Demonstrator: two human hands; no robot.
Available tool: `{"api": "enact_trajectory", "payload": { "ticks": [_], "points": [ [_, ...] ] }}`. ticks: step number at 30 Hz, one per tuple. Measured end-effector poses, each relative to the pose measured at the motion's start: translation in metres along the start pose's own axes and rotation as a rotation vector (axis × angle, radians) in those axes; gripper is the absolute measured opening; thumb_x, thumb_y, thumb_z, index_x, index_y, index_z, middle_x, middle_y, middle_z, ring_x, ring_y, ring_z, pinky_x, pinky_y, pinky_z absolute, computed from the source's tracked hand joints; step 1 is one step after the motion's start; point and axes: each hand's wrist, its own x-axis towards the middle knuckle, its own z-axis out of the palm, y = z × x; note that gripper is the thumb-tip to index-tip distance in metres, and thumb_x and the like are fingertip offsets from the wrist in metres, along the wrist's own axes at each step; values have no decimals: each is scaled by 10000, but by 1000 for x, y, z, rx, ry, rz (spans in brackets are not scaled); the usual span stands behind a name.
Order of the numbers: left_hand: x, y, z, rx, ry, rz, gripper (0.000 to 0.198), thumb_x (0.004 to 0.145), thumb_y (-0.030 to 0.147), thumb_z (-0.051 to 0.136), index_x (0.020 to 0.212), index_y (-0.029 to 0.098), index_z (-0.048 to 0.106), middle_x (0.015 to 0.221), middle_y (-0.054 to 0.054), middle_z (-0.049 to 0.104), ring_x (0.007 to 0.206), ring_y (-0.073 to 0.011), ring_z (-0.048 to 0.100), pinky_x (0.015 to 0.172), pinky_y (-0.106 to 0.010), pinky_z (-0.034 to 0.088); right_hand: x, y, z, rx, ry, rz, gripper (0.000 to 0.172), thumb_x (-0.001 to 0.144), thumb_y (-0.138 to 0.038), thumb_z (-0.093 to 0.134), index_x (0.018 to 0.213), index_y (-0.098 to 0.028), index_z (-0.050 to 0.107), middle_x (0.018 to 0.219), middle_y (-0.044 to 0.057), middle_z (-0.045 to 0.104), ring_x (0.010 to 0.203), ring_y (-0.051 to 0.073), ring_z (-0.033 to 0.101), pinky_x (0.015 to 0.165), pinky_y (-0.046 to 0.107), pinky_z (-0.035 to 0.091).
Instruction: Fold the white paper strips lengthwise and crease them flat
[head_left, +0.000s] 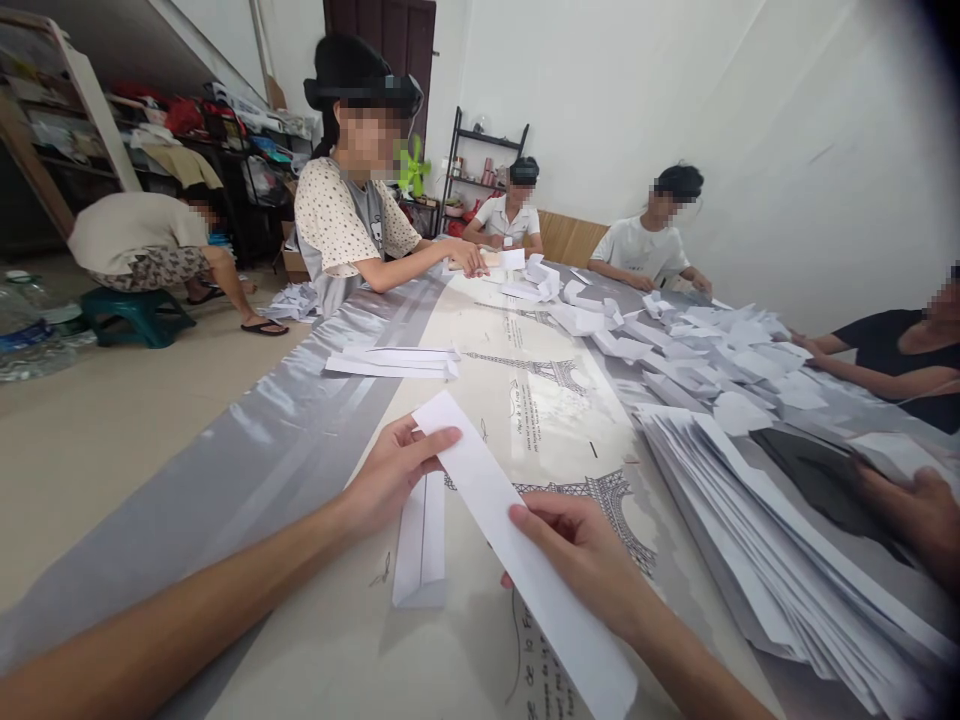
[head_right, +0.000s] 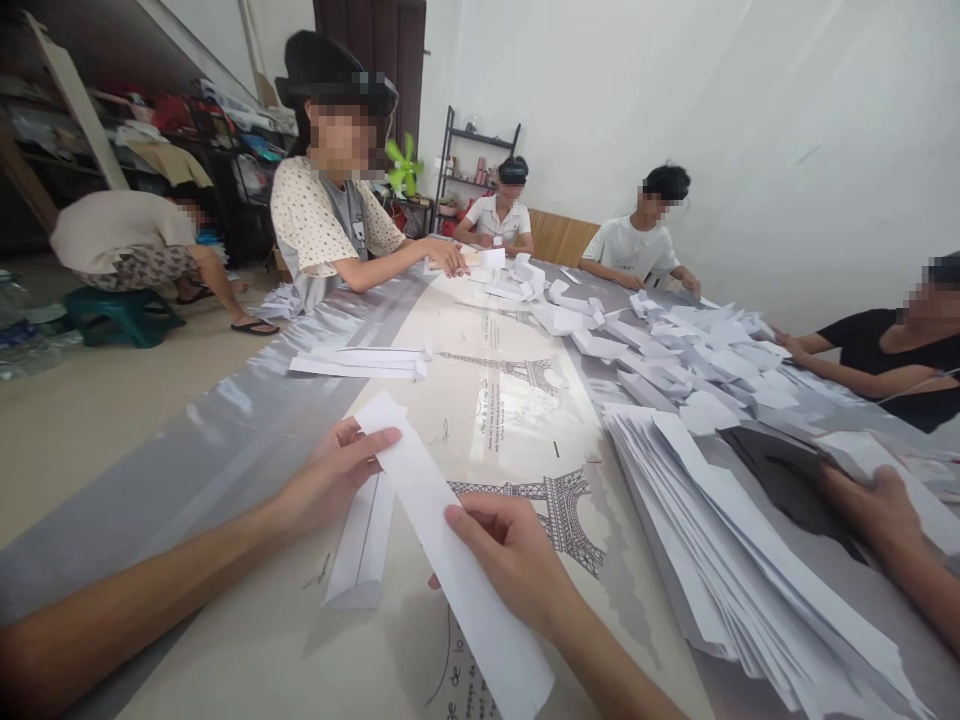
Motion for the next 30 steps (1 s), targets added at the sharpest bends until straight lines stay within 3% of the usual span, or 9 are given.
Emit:
{"api": "enact_trajectory", "payload": {
  "ticks": [4, 7, 11, 14, 17, 20, 24, 27, 30],
  "points": [
    [-10, -3, 9, 168, -115, -81, 291, 855, 426, 755, 932, 146, 749, 963, -99, 756, 902, -237, 692, 804, -340, 546, 1, 3, 1, -86, 38, -39, 380, 969, -539, 575, 858, -203, 714, 695, 11, 622, 558, 148, 614, 456, 254, 466],
    [-16, -5, 16, 255, -121, -76, 281, 852, 434, 752, 898, 157, 751, 914, -84, 753, 833, -224, 684, 722, -314, 539, 2, 4, 1, -192, 66, -96, 382, 972, -522, 569, 815, -202, 707, 645, -12, 526, 541, 114, 468, 459, 242, 387],
    [-11, -7, 12, 220, -2, -55, 309, 850, 459, 747, 823, 151, 736, 848, -66, 738, 761, -194, 663, 692, -286, 507, 4, 5, 1, -263, 84, -121, 404, 984, -528, 529, 782, -197, 643, 601, -40, 408, 512, 102, 334, 455, 245, 256],
    [-1, -5, 1, 127, 142, -7, 331, 839, 473, 755, 765, 153, 714, 770, -27, 693, 701, -153, 616, 669, -257, 469, 7, 6, 2, -354, 114, -162, 437, 993, -500, 513, 673, -201, 504, 587, -55, 306, 514, 101, 271, 473, 257, 205],
    [7, -1, -7, 100, 219, 50, 321, 829, 452, 773, 733, 151, 716, 761, -5, 651, 713, -119, 567, 669, -218, 432, 8, 9, 5, -390, 117, -188, 465, 1000, -471, 497, 637, -209, 371, 606, -56, 254, 535, 105, 242, 494, 266, 191],
    [5, 0, -5, 54, 207, 36, 299, 819, 444, 787, 775, 153, 741, 812, -14, 672, 735, -114, 570, 674, -208, 428, 7, 11, 7, -382, 120, -203, 466, 1002, -461, 491, 636, -213, 345, 610, -55, 246, 539, 109, 240, 500, 269, 190],
    [-1, -5, 4, -133, 129, -79, 258, 820, 402, 802, 959, 190, 751, 900, -26, 713, 782, -132, 610, 740, -232, 463, 4, 9, 9, -360, 153, -225, 462, 1005, -464, 486, 630, -208, 401, 601, -54, 245, 531, 108, 239, 495, 268, 190],
    [-3, -8, 7, -262, 129, -85, 325, 831, 344, 802, 1124, 226, 725, 1004, -33, 721, 886, -147, 630, 806, -240, 478, 4, 8, 9, -332, 166, -205, 452, 1001, -484, 494, 647, -202, 473, 593, -53, 259, 520, 106, 247, 484, 267, 184],
    [-7, -9, 10, -266, 55, -80, 253, 868, 337, 765, 1079, 198, 744, 1058, -57, 725, 952, -164, 638, 866, -255, 488, 5, 8, 8, -303, 165, -176, 433, 1000, -500, 493, 698, -195, 548, 581, -54, 275, 503, 104, 247, 470, 268, 173]
  ]
}}
